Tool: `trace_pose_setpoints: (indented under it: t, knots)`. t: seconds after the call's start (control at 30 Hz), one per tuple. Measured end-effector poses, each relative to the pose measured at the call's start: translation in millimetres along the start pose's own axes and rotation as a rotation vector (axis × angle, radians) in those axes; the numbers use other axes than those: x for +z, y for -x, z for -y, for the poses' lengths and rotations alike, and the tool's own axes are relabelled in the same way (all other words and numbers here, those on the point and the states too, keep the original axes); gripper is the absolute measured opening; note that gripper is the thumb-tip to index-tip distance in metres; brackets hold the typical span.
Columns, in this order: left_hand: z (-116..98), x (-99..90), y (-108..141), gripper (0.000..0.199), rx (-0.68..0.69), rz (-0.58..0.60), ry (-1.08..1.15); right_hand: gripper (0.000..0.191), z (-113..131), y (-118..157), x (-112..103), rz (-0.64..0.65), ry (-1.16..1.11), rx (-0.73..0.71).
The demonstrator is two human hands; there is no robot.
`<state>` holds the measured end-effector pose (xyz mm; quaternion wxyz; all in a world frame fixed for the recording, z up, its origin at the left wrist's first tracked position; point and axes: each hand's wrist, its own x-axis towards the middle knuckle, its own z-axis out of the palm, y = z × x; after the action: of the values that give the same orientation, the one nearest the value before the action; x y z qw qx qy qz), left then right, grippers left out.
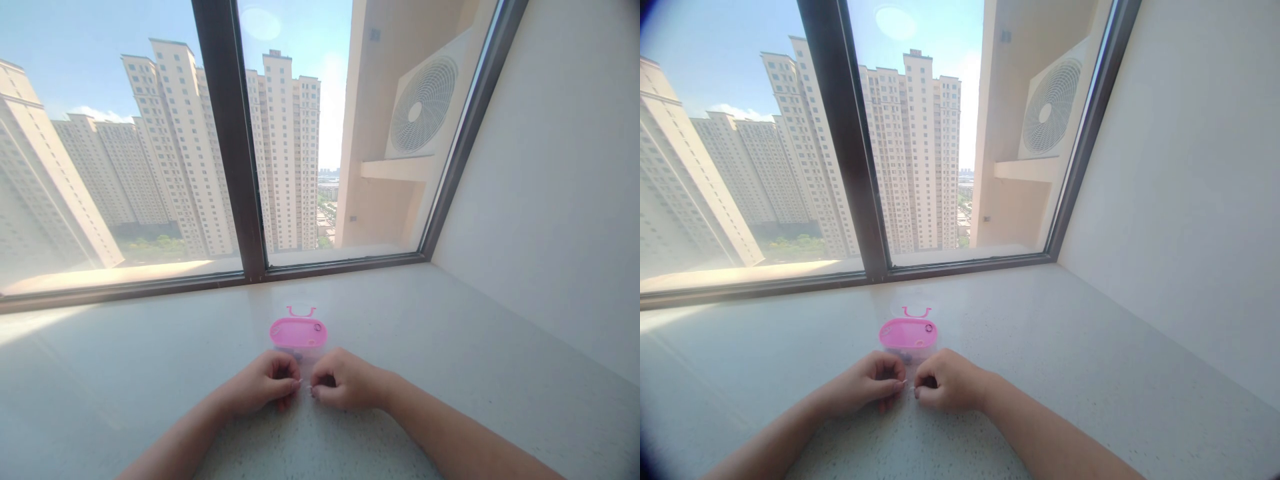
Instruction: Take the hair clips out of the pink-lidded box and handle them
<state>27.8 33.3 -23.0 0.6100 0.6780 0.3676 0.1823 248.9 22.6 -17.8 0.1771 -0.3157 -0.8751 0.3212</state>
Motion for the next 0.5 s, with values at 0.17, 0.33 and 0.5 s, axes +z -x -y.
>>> trace_pose_setpoints:
  t: [0.17, 0.33, 0.5]
  knots:
    - [3.9, 0.6, -1.4, 0.027, 0.01, -0.006, -0.01, 0.012, 3.0, -0.7, 3.5, -0.003, 0.02, -0.056]
    - [2.7, 0.5, -0.5, 0.027, 0.024, 0.016, 0.006, 0.013, 6.4, -2.0, 9.0, -0.01, 0.018, -0.099]
    - [-1.7, -0.5, 2.3, 0.025, 0.024, 0.055, 0.01, 0.013, 9.9, -1.6, 16.0, -0.023, 0.031, -0.089]
